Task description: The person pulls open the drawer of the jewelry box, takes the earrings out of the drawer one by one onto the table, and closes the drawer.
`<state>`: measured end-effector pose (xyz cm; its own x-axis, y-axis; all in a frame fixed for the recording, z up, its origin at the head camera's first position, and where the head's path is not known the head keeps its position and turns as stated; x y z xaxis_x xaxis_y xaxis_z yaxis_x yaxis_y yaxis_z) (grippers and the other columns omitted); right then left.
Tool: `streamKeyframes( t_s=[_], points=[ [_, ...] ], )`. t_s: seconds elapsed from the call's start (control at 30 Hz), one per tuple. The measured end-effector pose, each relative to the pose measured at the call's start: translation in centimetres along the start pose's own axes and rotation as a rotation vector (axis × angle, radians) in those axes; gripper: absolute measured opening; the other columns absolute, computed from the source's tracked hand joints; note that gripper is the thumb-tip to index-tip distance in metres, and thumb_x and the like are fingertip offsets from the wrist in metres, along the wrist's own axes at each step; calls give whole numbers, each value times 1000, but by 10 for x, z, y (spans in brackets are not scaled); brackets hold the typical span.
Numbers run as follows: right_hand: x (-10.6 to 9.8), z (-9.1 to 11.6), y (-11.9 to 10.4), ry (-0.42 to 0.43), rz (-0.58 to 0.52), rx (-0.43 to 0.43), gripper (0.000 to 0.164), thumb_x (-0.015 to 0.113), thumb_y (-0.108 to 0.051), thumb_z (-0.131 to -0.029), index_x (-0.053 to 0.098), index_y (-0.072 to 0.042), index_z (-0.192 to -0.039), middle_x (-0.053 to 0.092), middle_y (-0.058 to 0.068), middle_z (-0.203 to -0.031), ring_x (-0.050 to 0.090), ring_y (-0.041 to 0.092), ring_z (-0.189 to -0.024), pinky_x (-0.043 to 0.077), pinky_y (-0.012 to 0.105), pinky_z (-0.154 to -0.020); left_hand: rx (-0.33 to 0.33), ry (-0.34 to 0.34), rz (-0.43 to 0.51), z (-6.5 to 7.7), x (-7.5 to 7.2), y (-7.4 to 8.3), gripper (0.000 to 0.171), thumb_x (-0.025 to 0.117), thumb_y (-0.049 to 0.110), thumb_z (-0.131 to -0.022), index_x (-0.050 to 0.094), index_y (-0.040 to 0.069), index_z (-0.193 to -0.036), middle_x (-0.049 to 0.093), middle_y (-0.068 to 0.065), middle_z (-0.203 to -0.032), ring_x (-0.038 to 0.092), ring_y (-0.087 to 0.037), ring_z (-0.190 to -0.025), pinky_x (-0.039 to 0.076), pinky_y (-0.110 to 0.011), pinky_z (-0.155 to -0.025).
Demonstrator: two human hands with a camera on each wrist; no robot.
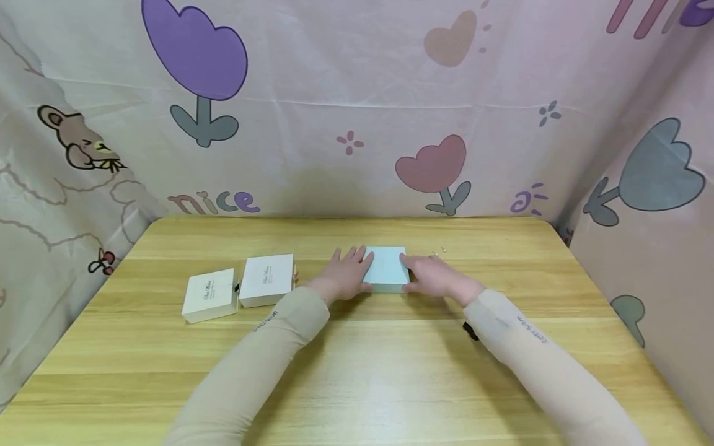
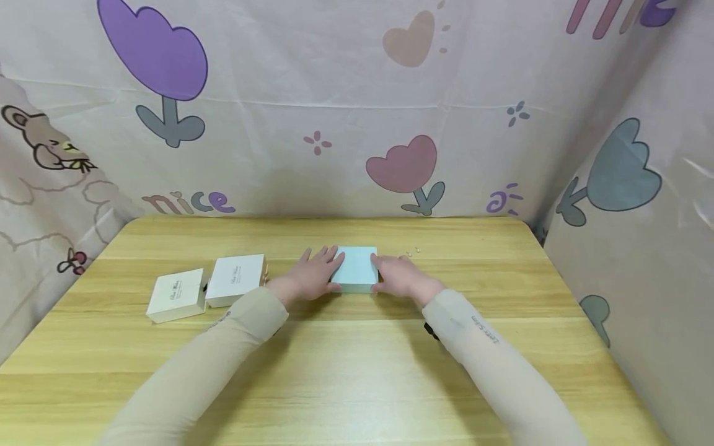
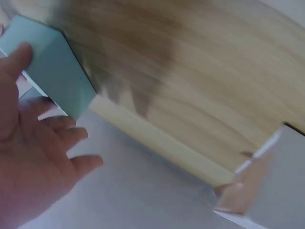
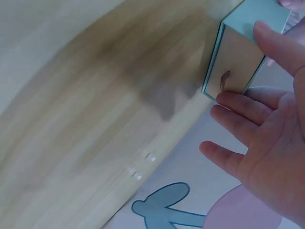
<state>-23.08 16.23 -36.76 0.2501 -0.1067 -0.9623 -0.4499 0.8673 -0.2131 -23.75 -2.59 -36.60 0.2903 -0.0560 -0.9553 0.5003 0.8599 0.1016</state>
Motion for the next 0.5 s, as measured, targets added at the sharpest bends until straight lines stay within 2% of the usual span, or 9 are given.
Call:
streamKeyframes(
  t_s=[0.27,0.5],
  points=[
    [-3,-15,9,13,27,58,66,59,-21,-92,29,6,-143,41,22,-143,42,33,-132,33,59,-103,-89,80,-176,-21,0,5,67,46,46,-94,23,18,-150,21,-6,-156,18,-27,-144,11,-53,-117],
    [-2,-28,13,28,39,103,64,56,-21,-94,26,2,-145,41,23,-143,40,34,-133,27,61,-106,-132,139,-195,-35,3,0,63,47,44,-94,28,18,-148,28,-5,-154,21,-27,-144,13,-53,-116]
  ],
)
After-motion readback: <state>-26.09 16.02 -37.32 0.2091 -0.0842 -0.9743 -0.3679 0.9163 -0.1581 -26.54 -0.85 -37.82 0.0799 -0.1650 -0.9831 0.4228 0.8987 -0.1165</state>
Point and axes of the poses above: each hand's wrist, its own z-axis away from the middle knuckle, its own x-axis out of the palm, y = z × x, the point moved 2 cm from there along -z, towards the middle knuckle
